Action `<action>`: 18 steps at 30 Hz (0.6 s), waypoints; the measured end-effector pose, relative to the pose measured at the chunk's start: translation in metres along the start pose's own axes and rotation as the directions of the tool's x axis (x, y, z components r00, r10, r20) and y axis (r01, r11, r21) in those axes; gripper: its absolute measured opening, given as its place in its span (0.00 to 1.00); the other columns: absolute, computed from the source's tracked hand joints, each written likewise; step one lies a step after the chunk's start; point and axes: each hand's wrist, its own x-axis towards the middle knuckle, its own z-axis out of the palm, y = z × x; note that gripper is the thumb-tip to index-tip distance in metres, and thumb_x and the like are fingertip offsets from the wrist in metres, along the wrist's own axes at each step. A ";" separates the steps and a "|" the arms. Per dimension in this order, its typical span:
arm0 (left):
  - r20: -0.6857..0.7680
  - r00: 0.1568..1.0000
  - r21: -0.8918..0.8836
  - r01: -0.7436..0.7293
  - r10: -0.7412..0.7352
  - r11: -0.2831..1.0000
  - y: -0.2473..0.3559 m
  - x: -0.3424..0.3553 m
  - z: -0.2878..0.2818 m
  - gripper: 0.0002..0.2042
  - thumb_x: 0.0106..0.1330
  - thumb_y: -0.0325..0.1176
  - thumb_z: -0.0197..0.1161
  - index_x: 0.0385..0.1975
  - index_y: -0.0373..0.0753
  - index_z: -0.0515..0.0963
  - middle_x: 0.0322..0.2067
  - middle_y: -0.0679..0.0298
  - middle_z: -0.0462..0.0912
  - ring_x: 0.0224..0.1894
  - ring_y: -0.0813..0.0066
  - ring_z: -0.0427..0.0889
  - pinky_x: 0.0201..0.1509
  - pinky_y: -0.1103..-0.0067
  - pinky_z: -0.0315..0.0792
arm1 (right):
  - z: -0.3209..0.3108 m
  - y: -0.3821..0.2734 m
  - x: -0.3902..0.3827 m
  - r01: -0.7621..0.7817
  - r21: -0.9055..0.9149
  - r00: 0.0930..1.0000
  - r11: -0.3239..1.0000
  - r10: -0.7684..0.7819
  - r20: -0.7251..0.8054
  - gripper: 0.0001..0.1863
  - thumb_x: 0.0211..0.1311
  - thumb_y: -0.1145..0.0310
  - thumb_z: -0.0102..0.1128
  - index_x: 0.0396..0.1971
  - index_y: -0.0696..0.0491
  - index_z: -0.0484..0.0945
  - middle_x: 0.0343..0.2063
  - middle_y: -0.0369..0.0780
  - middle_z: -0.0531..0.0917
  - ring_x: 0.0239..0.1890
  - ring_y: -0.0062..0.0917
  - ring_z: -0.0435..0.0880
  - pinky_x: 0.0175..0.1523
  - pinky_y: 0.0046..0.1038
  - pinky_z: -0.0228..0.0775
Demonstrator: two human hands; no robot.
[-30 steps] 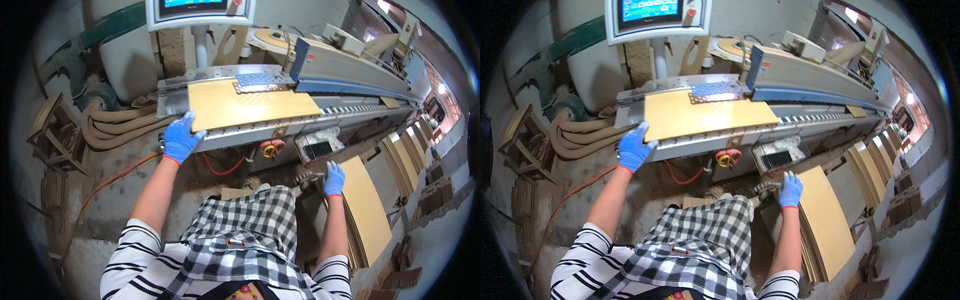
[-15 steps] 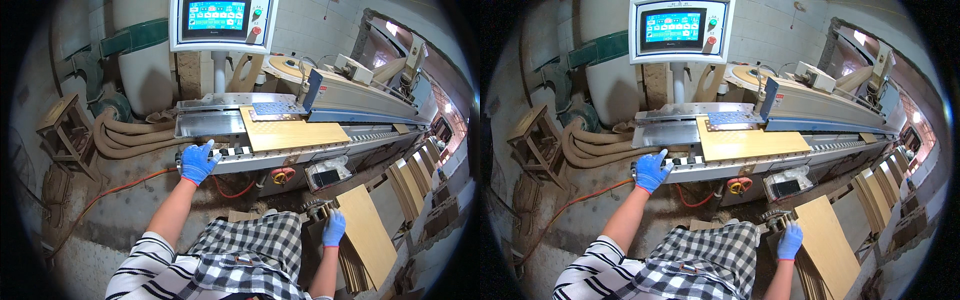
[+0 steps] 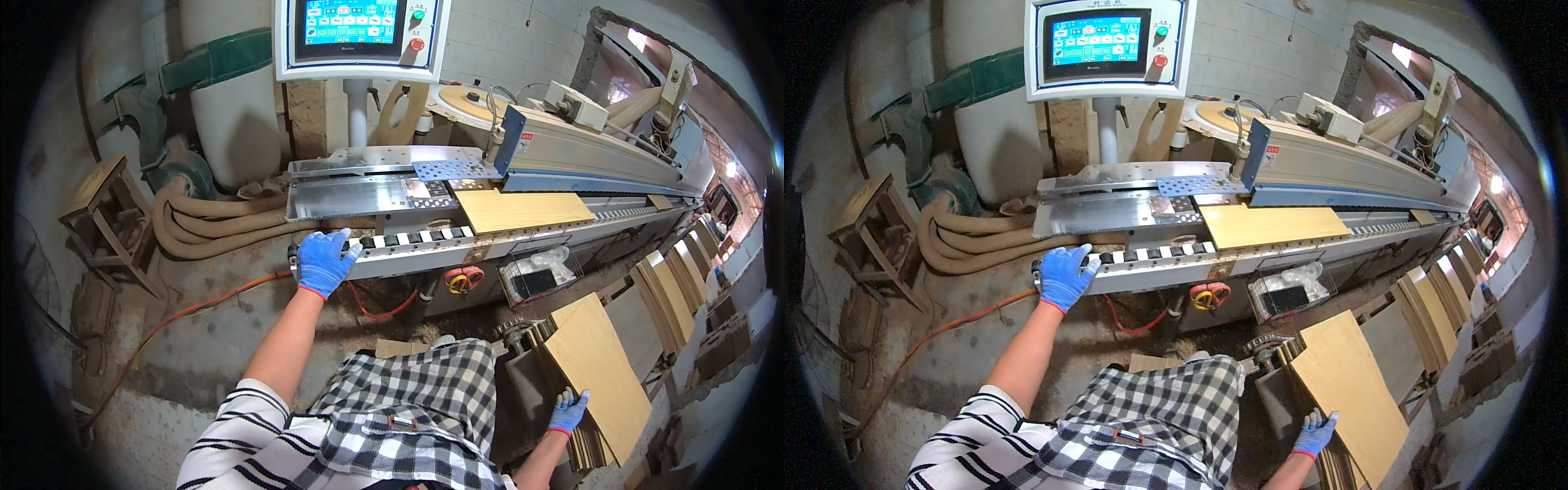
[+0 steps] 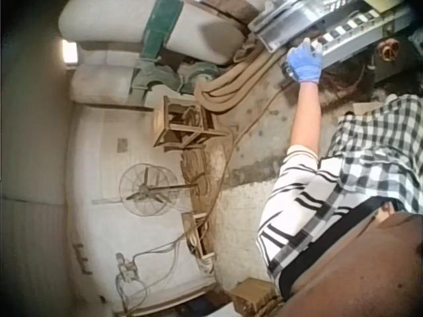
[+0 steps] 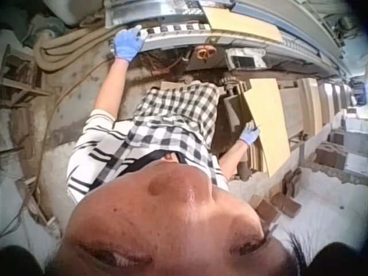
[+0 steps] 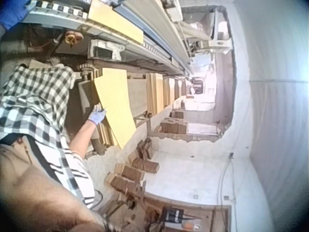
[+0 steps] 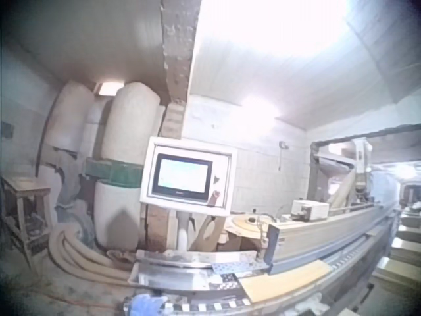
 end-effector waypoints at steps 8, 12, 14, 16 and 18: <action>0.042 0.999 -0.007 0.007 -0.007 1.000 -0.003 -0.001 -0.003 0.19 0.58 0.49 0.61 0.39 0.40 0.80 0.33 0.59 0.83 0.32 0.61 0.78 0.43 0.68 0.71 | 0.007 -0.001 -0.079 -0.144 0.167 0.987 0.975 0.154 -0.050 0.24 0.54 0.44 0.63 0.35 0.50 0.76 0.29 0.38 0.81 0.26 0.25 0.77 0.30 0.25 0.72; 0.117 0.993 -0.046 0.022 -0.016 0.999 0.001 0.004 -0.007 0.18 0.59 0.47 0.60 0.41 0.40 0.79 0.37 0.58 0.83 0.37 0.60 0.79 0.50 0.67 0.69 | -0.050 -0.017 -0.039 0.074 0.251 0.997 0.965 -0.072 -0.015 0.17 0.55 0.53 0.65 0.33 0.50 0.77 0.25 0.35 0.82 0.19 0.22 0.75 0.25 0.24 0.69; 0.061 0.997 -0.076 -0.032 0.037 0.997 -0.006 0.000 -0.005 0.18 0.59 0.46 0.60 0.43 0.40 0.78 0.38 0.58 0.82 0.39 0.59 0.79 0.52 0.67 0.68 | -0.057 -0.018 -0.043 0.101 0.243 0.994 0.965 -0.110 0.020 0.14 0.56 0.56 0.65 0.32 0.50 0.77 0.25 0.35 0.82 0.18 0.21 0.74 0.24 0.23 0.68; 0.090 0.995 -0.131 -0.031 0.043 0.991 -0.009 -0.005 -0.010 0.22 0.59 0.45 0.60 0.50 0.41 0.74 0.46 0.58 0.79 0.50 0.59 0.75 0.60 0.66 0.62 | -0.054 -0.020 -0.054 0.075 0.254 0.991 0.964 -0.102 0.091 0.11 0.58 0.60 0.63 0.32 0.51 0.76 0.24 0.36 0.82 0.18 0.20 0.74 0.24 0.23 0.68; 0.012 0.996 -0.113 -0.083 0.085 0.990 -0.008 -0.013 -0.014 0.24 0.59 0.46 0.60 0.54 0.41 0.72 0.50 0.58 0.77 0.55 0.59 0.72 0.63 0.65 0.59 | -0.037 -0.021 -0.082 0.040 0.231 0.988 0.972 -0.073 0.136 0.10 0.60 0.62 0.60 0.34 0.52 0.76 0.25 0.36 0.81 0.18 0.20 0.73 0.25 0.24 0.68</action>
